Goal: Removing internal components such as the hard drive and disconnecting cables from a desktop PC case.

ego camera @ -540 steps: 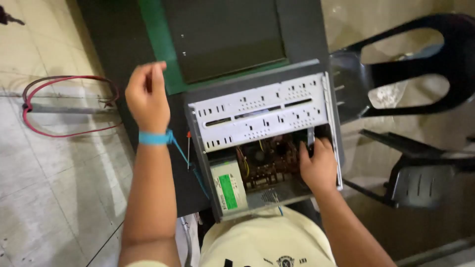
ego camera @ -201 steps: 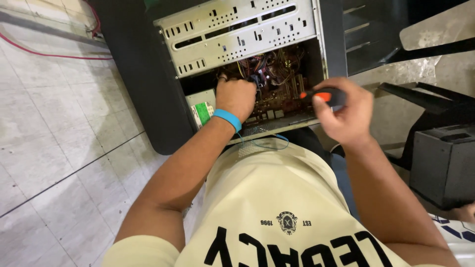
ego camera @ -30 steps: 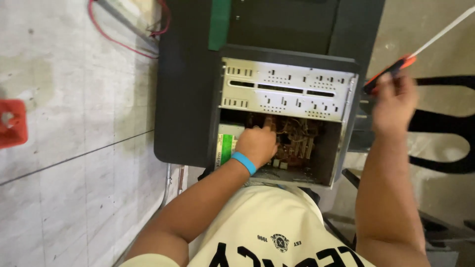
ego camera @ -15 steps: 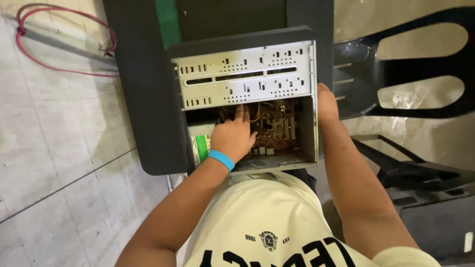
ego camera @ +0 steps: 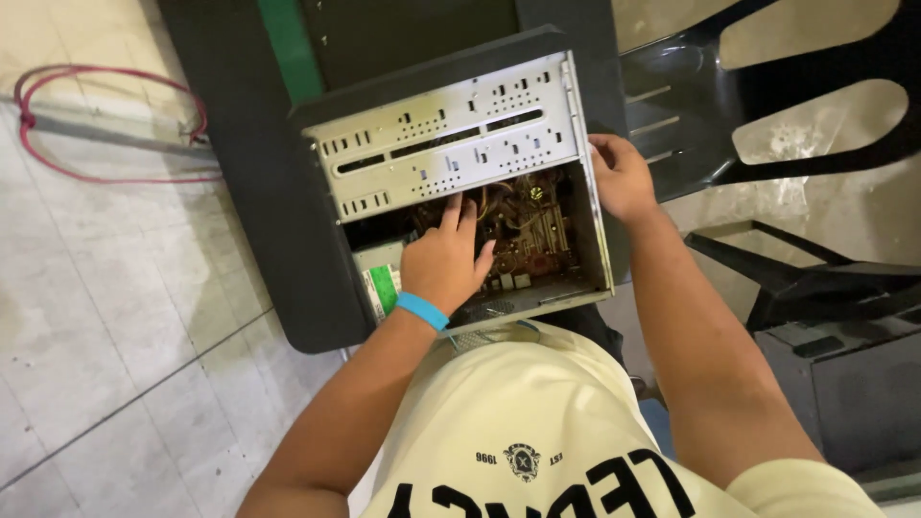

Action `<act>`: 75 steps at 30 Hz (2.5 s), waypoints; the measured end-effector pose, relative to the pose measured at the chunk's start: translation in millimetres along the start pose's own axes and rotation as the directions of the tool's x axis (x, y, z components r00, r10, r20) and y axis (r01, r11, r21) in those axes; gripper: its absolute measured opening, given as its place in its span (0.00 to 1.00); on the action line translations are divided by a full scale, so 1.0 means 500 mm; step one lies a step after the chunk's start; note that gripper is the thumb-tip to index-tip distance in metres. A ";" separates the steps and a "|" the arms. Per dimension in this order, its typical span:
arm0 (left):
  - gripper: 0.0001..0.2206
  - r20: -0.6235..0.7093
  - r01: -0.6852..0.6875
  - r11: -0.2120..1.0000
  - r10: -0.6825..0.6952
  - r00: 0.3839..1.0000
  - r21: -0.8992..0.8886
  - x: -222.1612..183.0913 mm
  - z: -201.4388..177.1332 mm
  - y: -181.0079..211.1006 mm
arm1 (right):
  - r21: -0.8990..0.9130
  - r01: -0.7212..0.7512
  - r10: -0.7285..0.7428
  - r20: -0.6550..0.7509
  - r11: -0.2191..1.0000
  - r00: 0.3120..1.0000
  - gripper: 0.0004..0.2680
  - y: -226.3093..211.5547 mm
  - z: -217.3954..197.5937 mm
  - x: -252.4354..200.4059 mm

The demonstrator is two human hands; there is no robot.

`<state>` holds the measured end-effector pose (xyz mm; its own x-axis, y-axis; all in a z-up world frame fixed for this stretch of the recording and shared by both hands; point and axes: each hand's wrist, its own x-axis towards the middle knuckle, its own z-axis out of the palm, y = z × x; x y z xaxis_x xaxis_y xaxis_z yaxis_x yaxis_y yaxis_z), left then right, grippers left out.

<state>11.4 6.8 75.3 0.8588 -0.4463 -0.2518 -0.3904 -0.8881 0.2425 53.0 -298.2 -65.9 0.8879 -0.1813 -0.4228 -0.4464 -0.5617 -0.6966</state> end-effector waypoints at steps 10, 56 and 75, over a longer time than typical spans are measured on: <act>0.11 -0.211 -0.434 0.890 0.402 0.891 -0.136 0.200 0.090 0.091 | 0.314 0.003 0.032 -0.108 0.949 0.994 0.11 -0.018 -0.003 -0.083; 0.15 0.260 -0.100 0.969 0.159 0.952 -0.227 0.298 0.072 0.149 | 0.158 0.176 -0.139 -0.222 0.972 0.965 0.12 -0.175 0.001 -0.269; 0.15 0.248 -0.179 0.962 0.229 0.941 -0.207 0.312 0.112 0.140 | -0.035 0.119 -0.122 -0.114 0.992 0.986 0.13 -0.215 -0.013 -0.272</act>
<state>99.6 -131.2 0.3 0.6366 -0.6507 -0.4138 -0.4607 -0.7513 0.4727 -19.0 -218.4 70.5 0.9427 -0.2020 -0.2655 -0.3332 -0.6070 -0.7215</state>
